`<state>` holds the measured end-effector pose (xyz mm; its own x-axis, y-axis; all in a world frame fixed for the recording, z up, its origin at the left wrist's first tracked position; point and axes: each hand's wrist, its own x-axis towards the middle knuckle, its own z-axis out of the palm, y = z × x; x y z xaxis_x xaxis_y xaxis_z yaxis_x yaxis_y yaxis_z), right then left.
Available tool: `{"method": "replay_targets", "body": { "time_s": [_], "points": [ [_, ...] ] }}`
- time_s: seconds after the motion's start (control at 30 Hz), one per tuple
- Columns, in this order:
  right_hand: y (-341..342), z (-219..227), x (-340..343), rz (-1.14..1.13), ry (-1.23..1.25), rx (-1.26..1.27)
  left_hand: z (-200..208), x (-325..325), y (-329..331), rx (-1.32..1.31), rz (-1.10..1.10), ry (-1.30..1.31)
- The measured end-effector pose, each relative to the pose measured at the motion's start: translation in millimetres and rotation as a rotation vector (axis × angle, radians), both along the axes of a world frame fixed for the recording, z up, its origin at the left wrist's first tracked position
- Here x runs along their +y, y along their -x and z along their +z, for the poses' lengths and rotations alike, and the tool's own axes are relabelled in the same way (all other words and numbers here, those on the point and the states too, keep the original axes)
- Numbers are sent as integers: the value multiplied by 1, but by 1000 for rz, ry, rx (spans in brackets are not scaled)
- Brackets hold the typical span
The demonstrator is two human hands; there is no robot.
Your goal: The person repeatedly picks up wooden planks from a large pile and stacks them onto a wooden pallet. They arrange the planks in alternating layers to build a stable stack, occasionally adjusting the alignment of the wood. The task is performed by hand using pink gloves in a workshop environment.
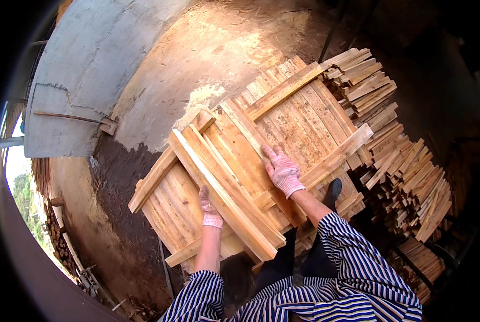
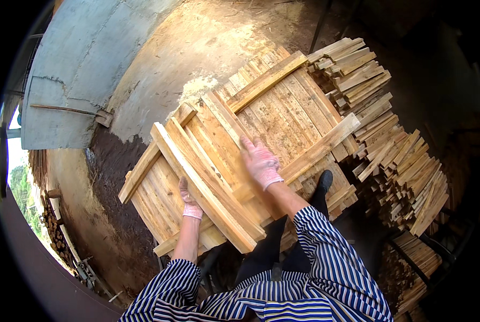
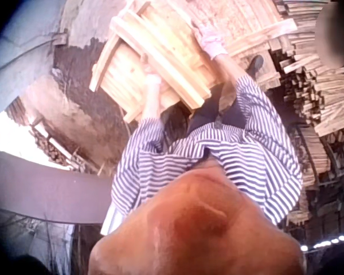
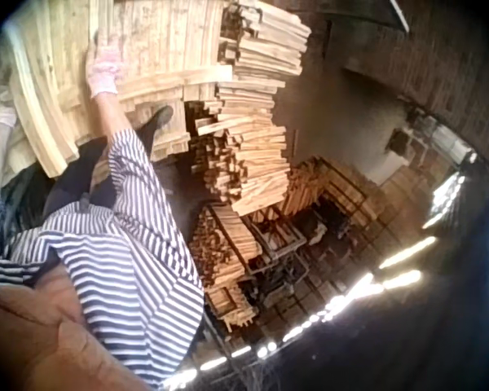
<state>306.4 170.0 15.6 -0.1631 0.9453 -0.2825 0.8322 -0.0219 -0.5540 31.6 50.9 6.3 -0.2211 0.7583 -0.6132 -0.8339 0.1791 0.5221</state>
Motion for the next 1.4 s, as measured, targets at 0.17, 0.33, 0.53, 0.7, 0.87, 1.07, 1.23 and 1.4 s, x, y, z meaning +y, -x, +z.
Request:
{"method": "replay_targets", "body": {
  "time_s": [0.17, 0.33, 0.53, 0.7, 0.87, 1.07, 1.23, 1.4],
  "points": [
    [3, 52, -13, 80, 8, 10, 21, 16, -16, 10, -9, -53],
    [-10, 57, -61, -164, 842, 1127, 52, 64, -62, 49, -52, -223],
    [-49, 143, -8, -145, 728, 1096, 83, 95, -110, -64, -191, -260],
    [-83, 146, 8, -152, 457, 652, 75, 109, -140, 228, -237, 20],
    [-40, 131, -17, -11, 107, 162, 11, 94, -156, 409, -241, 76],
    [-84, 113, 12, -135, 289, 242, 77, 103, -179, 410, -194, 266],
    [-97, 13, 38, 43, 239, -66, 57, 89, -141, 231, -216, 168],
    [-50, 30, 9, 120, 158, -67, 60, 93, -124, 383, -253, 153]
  ]
}}
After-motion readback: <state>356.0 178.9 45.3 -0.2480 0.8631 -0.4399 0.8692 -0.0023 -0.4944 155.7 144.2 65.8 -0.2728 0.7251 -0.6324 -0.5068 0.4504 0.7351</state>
